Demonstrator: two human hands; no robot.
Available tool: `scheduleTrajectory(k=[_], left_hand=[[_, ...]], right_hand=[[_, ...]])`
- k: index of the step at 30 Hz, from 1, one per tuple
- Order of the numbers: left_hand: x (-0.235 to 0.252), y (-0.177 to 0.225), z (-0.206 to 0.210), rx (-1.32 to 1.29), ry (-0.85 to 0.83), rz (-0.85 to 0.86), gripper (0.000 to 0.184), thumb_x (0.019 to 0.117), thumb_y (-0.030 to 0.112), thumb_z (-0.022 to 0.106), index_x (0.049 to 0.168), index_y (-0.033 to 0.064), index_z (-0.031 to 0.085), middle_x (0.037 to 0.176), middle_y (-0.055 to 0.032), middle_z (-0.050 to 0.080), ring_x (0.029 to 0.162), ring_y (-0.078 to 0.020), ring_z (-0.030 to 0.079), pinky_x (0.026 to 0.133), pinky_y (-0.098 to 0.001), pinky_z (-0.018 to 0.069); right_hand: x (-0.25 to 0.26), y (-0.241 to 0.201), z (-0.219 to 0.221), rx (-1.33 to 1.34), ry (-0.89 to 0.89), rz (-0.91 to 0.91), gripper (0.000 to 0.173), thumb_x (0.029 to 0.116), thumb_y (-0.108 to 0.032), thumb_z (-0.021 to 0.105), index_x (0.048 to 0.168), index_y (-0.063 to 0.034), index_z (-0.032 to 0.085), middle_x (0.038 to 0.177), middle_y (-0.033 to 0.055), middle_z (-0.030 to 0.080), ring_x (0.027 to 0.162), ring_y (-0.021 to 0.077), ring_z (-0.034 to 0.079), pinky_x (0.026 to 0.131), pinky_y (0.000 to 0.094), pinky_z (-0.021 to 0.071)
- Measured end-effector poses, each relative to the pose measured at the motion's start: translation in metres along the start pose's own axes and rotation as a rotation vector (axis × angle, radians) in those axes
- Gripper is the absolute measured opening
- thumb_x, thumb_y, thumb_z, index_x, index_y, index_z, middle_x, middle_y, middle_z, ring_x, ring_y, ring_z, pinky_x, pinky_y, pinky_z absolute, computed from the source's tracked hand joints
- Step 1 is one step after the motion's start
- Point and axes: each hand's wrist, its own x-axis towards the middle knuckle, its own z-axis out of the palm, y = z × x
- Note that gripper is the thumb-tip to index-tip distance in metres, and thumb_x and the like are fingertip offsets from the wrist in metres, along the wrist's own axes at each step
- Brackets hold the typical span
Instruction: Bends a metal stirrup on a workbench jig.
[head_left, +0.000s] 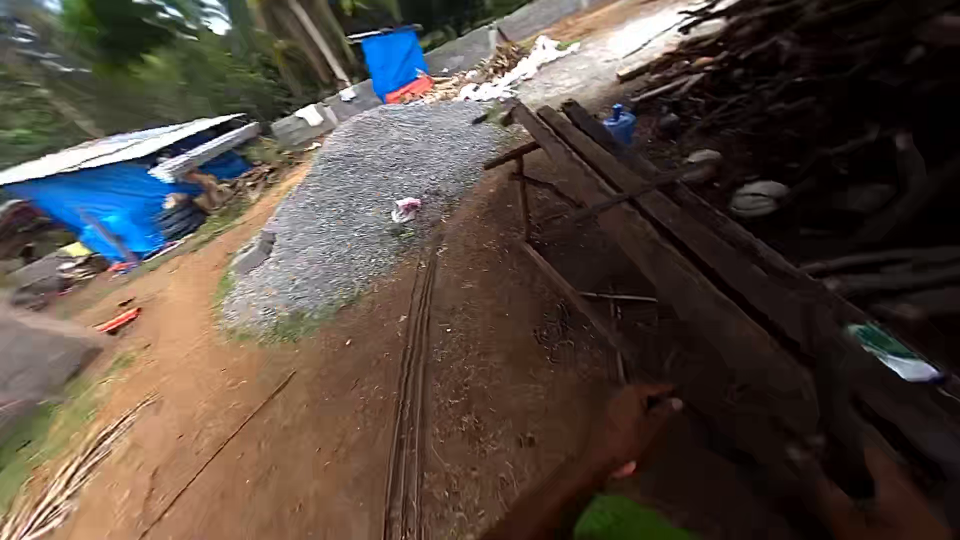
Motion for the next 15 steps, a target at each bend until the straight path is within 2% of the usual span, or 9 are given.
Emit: scheduleTrajectory(k=[1, 2, 4, 7, 12, 15], left_hand=[[0.006, 0.003, 0.012, 0.009, -0.077, -0.012, 0.033, 0.1045, 0.021, 0.059, 0.129, 0.0009, 0.068, 0.120, -0.0177, 0.070, 0.105, -0.0235, 0.070, 0.096, -0.0427, 0.0573], [0.013, 0.005, 0.024, 0.016, -0.146, -0.008, 0.033, 0.1044, 0.020, 0.059, 0.130, 0.0006, 0.068, 0.120, -0.0166, 0.070, 0.101, -0.0206, 0.071, 0.093, -0.0394, 0.0586], [0.030, 0.004, 0.052, 0.015, -0.261, 0.033, 0.032, 0.1041, 0.017, 0.059, 0.128, -0.0022, 0.068, 0.118, -0.0168, 0.070, 0.098, -0.0191, 0.071, 0.090, -0.0375, 0.0598], [0.047, 0.002, 0.088, 0.089, -0.410, 0.099, 0.031, 0.1043, 0.020, 0.058, 0.127, 0.0025, 0.070, 0.115, -0.0136, 0.072, 0.098, -0.0193, 0.071, 0.090, -0.0402, 0.0594], [0.068, 0.024, 0.131, 0.275, -0.578, 0.199, 0.033, 0.1051, 0.023, 0.057, 0.130, 0.0030, 0.068, 0.121, -0.0171, 0.070, 0.109, -0.0275, 0.069, 0.099, -0.0482, 0.0550], [0.081, 0.038, 0.155, 0.368, -0.631, 0.321, 0.033, 0.1059, 0.022, 0.056, 0.130, 0.0031, 0.068, 0.119, -0.0179, 0.069, 0.110, -0.0316, 0.068, 0.098, -0.0525, 0.0546]], right_hand=[[-0.007, 0.001, -0.004, -0.021, 0.090, 0.060, 0.045, 0.1003, -0.026, 0.066, 0.128, 0.0088, 0.058, 0.103, 0.0273, 0.069, 0.087, 0.0364, 0.069, 0.077, 0.0565, 0.0568], [-0.014, 0.006, -0.010, -0.051, 0.153, 0.142, 0.043, 0.0985, -0.025, 0.068, 0.126, 0.0070, 0.060, 0.098, 0.0244, 0.070, 0.082, 0.0341, 0.070, 0.072, 0.0553, 0.0577], [-0.027, 0.019, -0.021, -0.065, 0.219, 0.300, 0.042, 0.0983, -0.026, 0.068, 0.127, 0.0034, 0.062, 0.098, 0.0194, 0.071, 0.082, 0.0290, 0.070, 0.074, 0.0505, 0.0583], [-0.052, 0.037, -0.031, -0.052, 0.301, 0.472, 0.041, 0.0985, -0.031, 0.068, 0.126, -0.0003, 0.063, 0.096, 0.0150, 0.071, 0.080, 0.0230, 0.069, 0.074, 0.0448, 0.0580], [-0.074, 0.049, -0.037, -0.020, 0.475, 0.668, 0.040, 0.0985, -0.029, 0.069, 0.127, -0.0021, 0.062, 0.090, 0.0120, 0.069, 0.070, 0.0189, 0.065, 0.067, 0.0414, 0.0569], [-0.082, 0.054, -0.035, -0.011, 0.570, 0.752, 0.038, 0.0977, -0.030, 0.071, 0.125, -0.0040, 0.062, 0.087, 0.0108, 0.068, 0.068, 0.0192, 0.065, 0.065, 0.0419, 0.0580]])
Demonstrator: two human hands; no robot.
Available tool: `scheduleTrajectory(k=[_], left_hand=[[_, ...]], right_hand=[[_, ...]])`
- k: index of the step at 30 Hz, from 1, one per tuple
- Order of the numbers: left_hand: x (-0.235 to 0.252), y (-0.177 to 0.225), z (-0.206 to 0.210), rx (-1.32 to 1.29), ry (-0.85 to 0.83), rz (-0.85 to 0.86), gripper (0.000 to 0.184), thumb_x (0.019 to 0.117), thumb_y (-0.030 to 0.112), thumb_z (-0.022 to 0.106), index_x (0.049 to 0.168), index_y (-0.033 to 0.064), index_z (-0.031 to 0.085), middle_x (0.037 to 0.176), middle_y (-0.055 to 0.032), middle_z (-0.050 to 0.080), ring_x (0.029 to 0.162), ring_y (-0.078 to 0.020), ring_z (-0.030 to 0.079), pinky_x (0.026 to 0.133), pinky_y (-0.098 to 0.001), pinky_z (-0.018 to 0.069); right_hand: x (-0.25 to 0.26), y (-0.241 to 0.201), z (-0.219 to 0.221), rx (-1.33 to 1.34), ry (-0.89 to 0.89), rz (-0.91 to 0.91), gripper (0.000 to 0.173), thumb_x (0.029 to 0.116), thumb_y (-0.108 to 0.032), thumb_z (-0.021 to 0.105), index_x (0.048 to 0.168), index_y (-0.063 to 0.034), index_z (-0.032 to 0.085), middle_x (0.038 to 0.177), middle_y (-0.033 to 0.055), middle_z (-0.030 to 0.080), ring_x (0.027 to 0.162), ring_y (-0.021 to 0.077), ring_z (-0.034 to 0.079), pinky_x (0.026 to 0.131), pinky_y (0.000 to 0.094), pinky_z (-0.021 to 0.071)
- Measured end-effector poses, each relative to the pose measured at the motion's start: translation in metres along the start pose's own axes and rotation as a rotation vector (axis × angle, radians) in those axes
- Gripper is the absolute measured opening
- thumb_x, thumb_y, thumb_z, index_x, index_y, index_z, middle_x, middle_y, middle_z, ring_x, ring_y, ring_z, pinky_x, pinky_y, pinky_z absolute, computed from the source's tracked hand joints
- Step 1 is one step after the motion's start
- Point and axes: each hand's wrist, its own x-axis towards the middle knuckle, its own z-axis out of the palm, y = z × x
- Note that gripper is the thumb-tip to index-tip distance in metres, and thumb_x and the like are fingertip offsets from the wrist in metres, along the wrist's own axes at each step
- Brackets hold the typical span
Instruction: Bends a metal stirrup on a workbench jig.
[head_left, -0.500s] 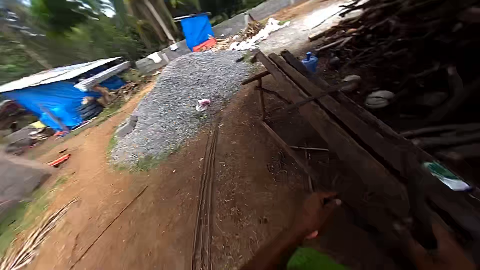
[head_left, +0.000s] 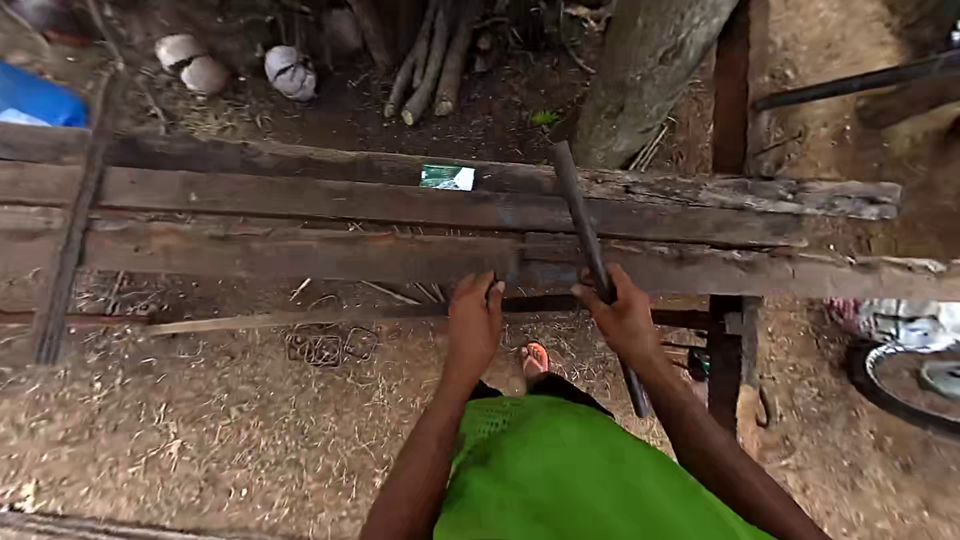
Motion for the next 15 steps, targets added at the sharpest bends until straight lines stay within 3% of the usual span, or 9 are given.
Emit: scheduleTrajectory(k=[4, 6, 10, 15], left_hand=[[0.028, 0.011, 0.007, 0.041, -0.105, 0.081, 0.035, 0.1064, 0.021, 0.056, 0.134, 0.0009, 0.065, 0.120, -0.0208, 0.067, 0.106, -0.0349, 0.068, 0.094, -0.0555, 0.0555], [0.035, 0.012, 0.013, 0.044, -0.158, 0.089, 0.042, 0.1063, 0.020, 0.056, 0.144, 0.0021, 0.056, 0.126, -0.0223, 0.066, 0.108, -0.0367, 0.068, 0.095, -0.0567, 0.0550], [0.040, 0.010, 0.027, 0.083, -0.192, 0.122, 0.052, 0.1051, 0.016, 0.057, 0.155, 0.0091, 0.044, 0.111, -0.0207, 0.069, 0.091, -0.0346, 0.069, 0.084, -0.0556, 0.0572], [0.041, 0.006, 0.036, 0.110, -0.192, 0.125, 0.054, 0.1050, 0.016, 0.057, 0.157, 0.0118, 0.042, 0.108, -0.0203, 0.068, 0.085, -0.0338, 0.068, 0.079, -0.0551, 0.0568]], right_hand=[[-0.005, 0.010, -0.001, 0.050, 0.110, 0.063, 0.036, 0.0966, -0.025, 0.073, 0.124, -0.0044, 0.062, 0.086, 0.0092, 0.068, 0.066, 0.0171, 0.062, 0.063, 0.0392, 0.0548], [-0.006, 0.014, 0.001, 0.081, 0.145, 0.102, 0.035, 0.0971, -0.022, 0.072, 0.126, -0.0051, 0.062, 0.090, 0.0095, 0.069, 0.067, 0.0177, 0.063, 0.063, 0.0399, 0.0550], [-0.003, 0.028, 0.008, 0.117, 0.171, 0.172, 0.032, 0.0992, -0.021, 0.070, 0.127, -0.0074, 0.061, 0.097, 0.0097, 0.072, 0.069, 0.0207, 0.065, 0.062, 0.0430, 0.0561], [-0.001, 0.042, 0.014, 0.158, 0.179, 0.182, 0.031, 0.1007, -0.021, 0.068, 0.127, -0.0071, 0.060, 0.094, 0.0107, 0.069, 0.065, 0.0223, 0.062, 0.056, 0.0433, 0.0541]])
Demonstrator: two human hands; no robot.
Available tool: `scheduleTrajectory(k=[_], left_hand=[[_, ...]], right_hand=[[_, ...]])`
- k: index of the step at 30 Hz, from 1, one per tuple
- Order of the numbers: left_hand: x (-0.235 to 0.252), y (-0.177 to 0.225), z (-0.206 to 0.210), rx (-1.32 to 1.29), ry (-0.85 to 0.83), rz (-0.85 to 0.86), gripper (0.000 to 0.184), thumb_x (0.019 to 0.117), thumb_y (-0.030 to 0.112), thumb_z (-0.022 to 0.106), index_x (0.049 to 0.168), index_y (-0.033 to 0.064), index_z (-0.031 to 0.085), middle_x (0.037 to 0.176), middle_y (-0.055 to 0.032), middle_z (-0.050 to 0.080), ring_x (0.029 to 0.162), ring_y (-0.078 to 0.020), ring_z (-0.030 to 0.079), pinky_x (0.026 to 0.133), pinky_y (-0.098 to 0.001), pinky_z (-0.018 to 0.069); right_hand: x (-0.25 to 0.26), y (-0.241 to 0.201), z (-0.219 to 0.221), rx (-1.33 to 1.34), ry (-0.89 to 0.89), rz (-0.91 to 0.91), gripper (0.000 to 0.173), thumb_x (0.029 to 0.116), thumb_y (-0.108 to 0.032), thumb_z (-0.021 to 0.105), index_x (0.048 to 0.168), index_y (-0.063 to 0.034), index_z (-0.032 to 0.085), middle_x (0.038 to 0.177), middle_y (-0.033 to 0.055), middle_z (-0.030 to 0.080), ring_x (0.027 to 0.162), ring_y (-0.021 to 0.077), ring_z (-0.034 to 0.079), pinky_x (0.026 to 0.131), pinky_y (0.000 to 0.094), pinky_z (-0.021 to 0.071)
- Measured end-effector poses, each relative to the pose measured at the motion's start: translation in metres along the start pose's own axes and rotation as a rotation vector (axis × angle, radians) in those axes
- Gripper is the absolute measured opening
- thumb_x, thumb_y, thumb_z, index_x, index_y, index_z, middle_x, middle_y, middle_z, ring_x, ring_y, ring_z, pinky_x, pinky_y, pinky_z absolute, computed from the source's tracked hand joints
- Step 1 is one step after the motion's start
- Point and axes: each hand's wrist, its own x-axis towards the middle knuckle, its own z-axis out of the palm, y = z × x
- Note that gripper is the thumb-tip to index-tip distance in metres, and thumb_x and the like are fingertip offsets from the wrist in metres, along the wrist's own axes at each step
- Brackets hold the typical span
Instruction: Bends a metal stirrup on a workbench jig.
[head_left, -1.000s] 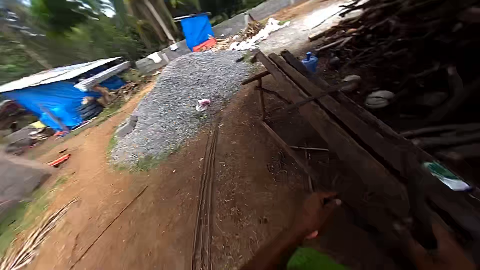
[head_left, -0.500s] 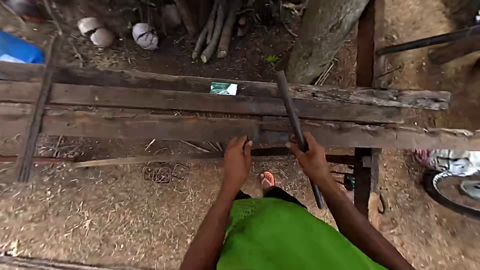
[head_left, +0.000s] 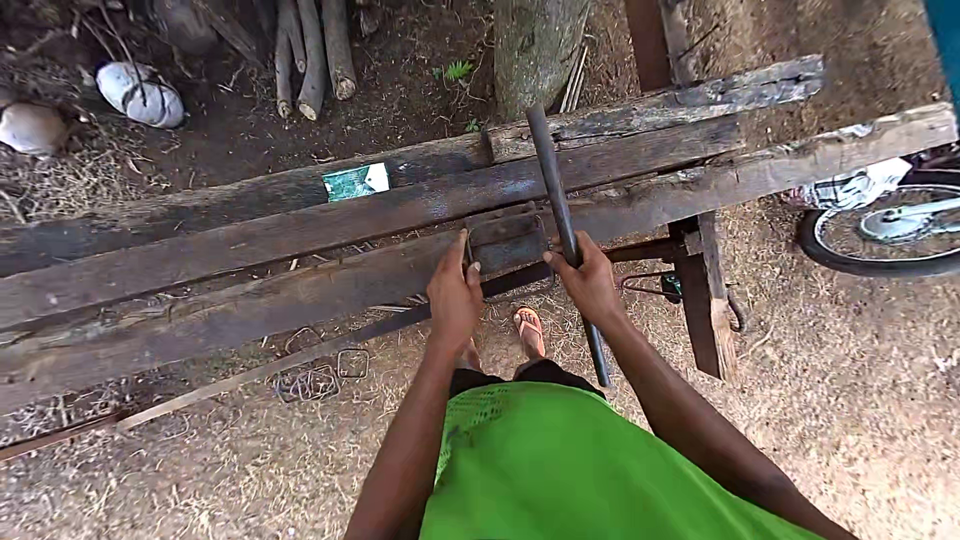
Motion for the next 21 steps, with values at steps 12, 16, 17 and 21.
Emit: scheduleTrajectory(k=[12, 16, 17, 21], left_hand=[[0.003, 0.004, 0.000, 0.115, 0.065, 0.000, 0.046, 0.1059, 0.019, 0.055, 0.151, 0.0111, 0.052, 0.118, -0.0236, 0.065, 0.095, -0.0394, 0.068, 0.082, -0.0598, 0.0558], [0.005, -0.003, 0.002, 0.085, 0.092, 0.097, 0.046, 0.1044, 0.019, 0.059, 0.149, 0.0131, 0.054, 0.119, -0.0201, 0.063, 0.090, -0.0332, 0.067, 0.079, -0.0538, 0.0579], [0.006, -0.005, 0.003, 0.080, 0.089, 0.110, 0.045, 0.1037, 0.019, 0.060, 0.148, 0.0136, 0.055, 0.120, -0.0195, 0.063, 0.089, -0.0324, 0.067, 0.077, -0.0531, 0.0582], [0.008, -0.008, 0.008, 0.120, 0.125, 0.173, 0.039, 0.1041, 0.018, 0.060, 0.143, 0.0095, 0.060, 0.123, -0.0196, 0.063, 0.097, -0.0349, 0.067, 0.084, -0.0552, 0.0572]], right_hand=[[0.002, 0.019, -0.015, -0.025, -0.021, 0.009, 0.034, 0.1034, -0.037, 0.063, 0.124, -0.0096, 0.064, 0.079, 0.0090, 0.066, 0.059, 0.0207, 0.059, 0.056, 0.0422, 0.0523], [-0.008, 0.023, -0.055, -0.065, -0.002, -0.054, 0.034, 0.1042, -0.038, 0.060, 0.121, -0.0085, 0.064, 0.078, 0.0074, 0.066, 0.059, 0.0189, 0.061, 0.056, 0.0412, 0.0537], [-0.010, 0.025, -0.067, -0.087, -0.003, -0.066, 0.035, 0.1046, -0.039, 0.059, 0.121, -0.0080, 0.063, 0.077, 0.0075, 0.065, 0.059, 0.0189, 0.061, 0.056, 0.0412, 0.0536], [-0.019, 0.033, -0.112, -0.293, -0.015, -0.101, 0.048, 0.1054, -0.053, 0.048, 0.120, -0.0095, 0.062, 0.065, 0.0066, 0.054, 0.052, 0.0218, 0.053, 0.050, 0.0456, 0.0474]])
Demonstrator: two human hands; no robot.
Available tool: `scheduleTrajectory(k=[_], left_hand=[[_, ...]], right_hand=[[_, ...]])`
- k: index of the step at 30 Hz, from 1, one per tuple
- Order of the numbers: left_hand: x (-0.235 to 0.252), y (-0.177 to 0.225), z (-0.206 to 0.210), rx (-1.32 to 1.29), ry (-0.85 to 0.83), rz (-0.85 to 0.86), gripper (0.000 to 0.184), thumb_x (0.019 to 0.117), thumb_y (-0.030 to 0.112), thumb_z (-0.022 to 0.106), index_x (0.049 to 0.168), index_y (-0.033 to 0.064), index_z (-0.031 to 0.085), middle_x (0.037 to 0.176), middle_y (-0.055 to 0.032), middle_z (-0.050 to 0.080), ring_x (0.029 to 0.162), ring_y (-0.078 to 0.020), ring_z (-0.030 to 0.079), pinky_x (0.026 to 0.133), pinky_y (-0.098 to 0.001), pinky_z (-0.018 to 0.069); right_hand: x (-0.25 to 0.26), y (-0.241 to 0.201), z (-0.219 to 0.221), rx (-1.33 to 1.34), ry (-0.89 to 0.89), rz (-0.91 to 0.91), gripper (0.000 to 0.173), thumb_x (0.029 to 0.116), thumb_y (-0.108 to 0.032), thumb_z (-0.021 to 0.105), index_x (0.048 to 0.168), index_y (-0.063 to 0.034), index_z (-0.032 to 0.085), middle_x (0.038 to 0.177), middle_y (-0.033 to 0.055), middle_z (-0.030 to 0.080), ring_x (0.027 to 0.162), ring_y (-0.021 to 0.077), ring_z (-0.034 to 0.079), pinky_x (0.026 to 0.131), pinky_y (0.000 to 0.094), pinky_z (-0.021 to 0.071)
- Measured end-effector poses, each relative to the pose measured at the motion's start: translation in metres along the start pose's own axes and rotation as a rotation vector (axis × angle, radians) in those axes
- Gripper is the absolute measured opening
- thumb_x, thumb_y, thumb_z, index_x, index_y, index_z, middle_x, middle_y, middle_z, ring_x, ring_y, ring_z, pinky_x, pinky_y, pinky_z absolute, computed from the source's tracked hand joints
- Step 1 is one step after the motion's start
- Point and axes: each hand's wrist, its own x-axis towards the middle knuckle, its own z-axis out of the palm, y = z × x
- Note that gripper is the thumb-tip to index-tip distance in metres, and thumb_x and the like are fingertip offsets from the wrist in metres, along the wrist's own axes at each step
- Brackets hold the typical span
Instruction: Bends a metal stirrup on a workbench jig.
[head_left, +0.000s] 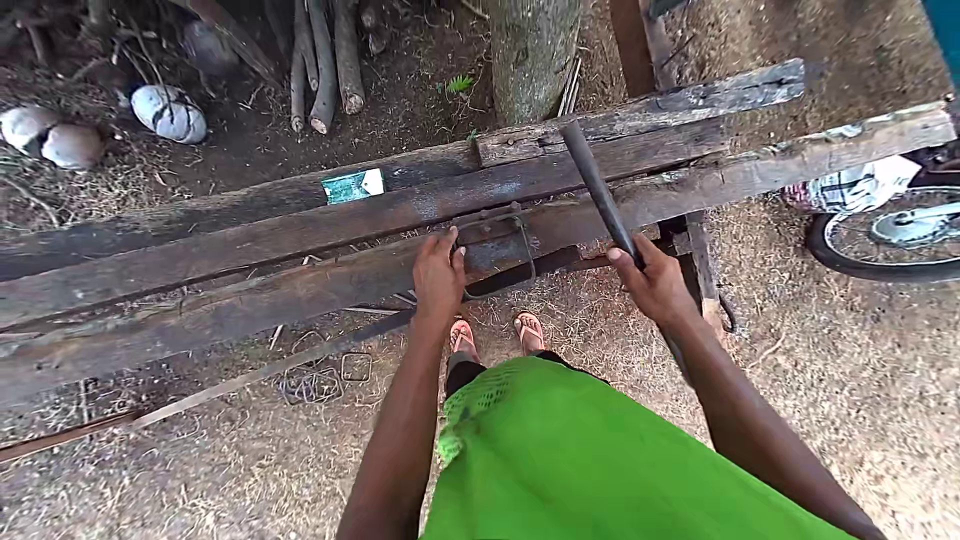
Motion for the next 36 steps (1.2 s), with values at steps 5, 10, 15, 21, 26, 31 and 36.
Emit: scheduleTrajectory(k=[5, 10, 15, 21, 26, 31, 36], left_hand=[[0.003, 0.002, 0.010, 0.106, 0.060, 0.032, 0.036, 0.1040, 0.021, 0.060, 0.136, 0.0061, 0.063, 0.123, -0.0208, 0.061, 0.107, -0.0376, 0.065, 0.090, -0.0566, 0.0559], [0.000, 0.011, 0.018, 0.115, 0.053, -0.025, 0.046, 0.1006, 0.011, 0.061, 0.145, 0.0024, 0.054, 0.135, -0.0255, 0.056, 0.116, -0.0418, 0.062, 0.095, -0.0576, 0.0541], [-0.002, 0.013, 0.025, 0.087, 0.121, -0.099, 0.042, 0.1019, 0.009, 0.057, 0.144, 0.0071, 0.057, 0.132, -0.0238, 0.057, 0.109, -0.0397, 0.065, 0.090, -0.0577, 0.0560], [-0.006, 0.018, 0.026, 0.064, 0.176, -0.099, 0.044, 0.0999, 0.006, 0.057, 0.144, 0.0125, 0.059, 0.131, -0.0214, 0.057, 0.098, -0.0352, 0.067, 0.080, -0.0547, 0.0583], [-0.009, 0.022, 0.030, 0.090, 0.226, -0.078, 0.045, 0.0977, 0.004, 0.058, 0.142, 0.0125, 0.061, 0.127, -0.0199, 0.059, 0.100, -0.0345, 0.066, 0.082, -0.0534, 0.0584], [-0.004, 0.025, 0.027, 0.086, 0.199, -0.098, 0.043, 0.0962, 0.000, 0.057, 0.138, 0.0058, 0.062, 0.126, -0.0238, 0.058, 0.102, -0.0368, 0.065, 0.085, -0.0531, 0.0565], [0.012, 0.022, 0.030, 0.053, 0.220, -0.207, 0.042, 0.0928, 0.000, 0.060, 0.134, 0.0056, 0.067, 0.119, -0.0210, 0.063, 0.095, -0.0305, 0.066, 0.086, -0.0459, 0.0561]], right_hand=[[-0.004, 0.018, -0.046, -0.327, -0.087, -0.044, 0.057, 0.1017, -0.065, 0.045, 0.110, -0.0118, 0.062, 0.061, 0.0092, 0.054, 0.054, 0.0312, 0.058, 0.049, 0.0540, 0.0470], [0.011, 0.035, -0.068, -0.564, -0.207, -0.112, 0.047, 0.1015, -0.057, 0.054, 0.108, -0.0113, 0.064, 0.066, 0.0128, 0.061, 0.061, 0.0377, 0.065, 0.053, 0.0580, 0.0499], [0.033, 0.051, -0.069, -0.628, -0.296, -0.174, 0.041, 0.1004, -0.055, 0.058, 0.117, -0.0182, 0.066, 0.073, 0.0107, 0.067, 0.068, 0.0347, 0.069, 0.058, 0.0571, 0.0535], [0.066, 0.076, -0.076, -0.582, -0.248, -0.364, 0.037, 0.1012, -0.052, 0.059, 0.107, -0.0159, 0.067, 0.073, 0.0106, 0.066, 0.065, 0.0348, 0.068, 0.054, 0.0564, 0.0520], [0.093, 0.071, -0.083, -0.599, -0.328, -0.402, 0.046, 0.1014, -0.057, 0.055, 0.110, -0.0127, 0.066, 0.075, 0.0150, 0.067, 0.072, 0.0388, 0.070, 0.061, 0.0593, 0.0533], [0.108, 0.077, -0.085, -0.620, -0.329, -0.536, 0.048, 0.1004, -0.059, 0.055, 0.103, -0.0121, 0.064, 0.070, 0.0133, 0.064, 0.067, 0.0376, 0.068, 0.058, 0.0574, 0.0518], [0.117, 0.082, -0.089, -0.662, -0.359, -0.547, 0.047, 0.1005, -0.057, 0.056, 0.112, -0.0130, 0.066, 0.077, 0.0160, 0.068, 0.072, 0.0401, 0.070, 0.062, 0.0588, 0.0533]])
